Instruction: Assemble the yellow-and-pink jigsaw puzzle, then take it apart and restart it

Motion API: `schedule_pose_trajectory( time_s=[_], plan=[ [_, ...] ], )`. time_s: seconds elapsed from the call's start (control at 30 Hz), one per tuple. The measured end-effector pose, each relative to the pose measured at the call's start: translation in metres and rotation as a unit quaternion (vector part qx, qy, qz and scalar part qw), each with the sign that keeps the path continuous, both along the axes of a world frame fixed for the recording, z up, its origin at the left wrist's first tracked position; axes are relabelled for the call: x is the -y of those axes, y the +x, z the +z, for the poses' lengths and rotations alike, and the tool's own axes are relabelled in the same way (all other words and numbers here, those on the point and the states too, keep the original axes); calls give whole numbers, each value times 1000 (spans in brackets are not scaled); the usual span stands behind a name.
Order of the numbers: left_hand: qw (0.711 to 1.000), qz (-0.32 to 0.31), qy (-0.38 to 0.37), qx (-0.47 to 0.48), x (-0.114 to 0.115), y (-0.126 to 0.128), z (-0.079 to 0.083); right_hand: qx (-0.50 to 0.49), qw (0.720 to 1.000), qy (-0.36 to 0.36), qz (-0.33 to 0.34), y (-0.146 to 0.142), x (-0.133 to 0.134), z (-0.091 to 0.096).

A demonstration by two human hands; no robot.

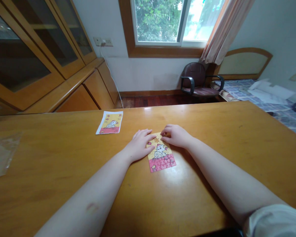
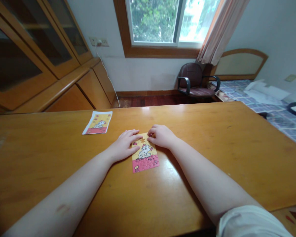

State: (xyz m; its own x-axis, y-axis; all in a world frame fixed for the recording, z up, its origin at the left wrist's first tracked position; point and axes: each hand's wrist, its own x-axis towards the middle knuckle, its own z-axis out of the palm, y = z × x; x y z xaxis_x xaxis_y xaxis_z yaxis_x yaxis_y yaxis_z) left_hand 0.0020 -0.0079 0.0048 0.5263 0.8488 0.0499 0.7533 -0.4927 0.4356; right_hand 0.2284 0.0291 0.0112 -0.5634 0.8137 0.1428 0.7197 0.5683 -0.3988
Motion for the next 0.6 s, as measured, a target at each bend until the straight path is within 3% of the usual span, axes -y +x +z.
schedule_pose_trajectory(
  time_s=[0.17, 0.33, 0.47, 0.6],
  plan=[
    [1000, 1, -4, -9, 0, 1, 0, 17, 997, -48, -61, -8, 1, 0],
    [1000, 2, -4, -13, 0, 1, 1, 12, 996, -51, -76, -10, 2, -1],
    [1000, 0, -5, -15, 0, 0, 1, 34, 998, -31, -47, -6, 5, 7],
    [1000, 0, 1, -15, 0, 1, -1, 130, 991, -6, 11, -8, 13, 23]
  ],
)
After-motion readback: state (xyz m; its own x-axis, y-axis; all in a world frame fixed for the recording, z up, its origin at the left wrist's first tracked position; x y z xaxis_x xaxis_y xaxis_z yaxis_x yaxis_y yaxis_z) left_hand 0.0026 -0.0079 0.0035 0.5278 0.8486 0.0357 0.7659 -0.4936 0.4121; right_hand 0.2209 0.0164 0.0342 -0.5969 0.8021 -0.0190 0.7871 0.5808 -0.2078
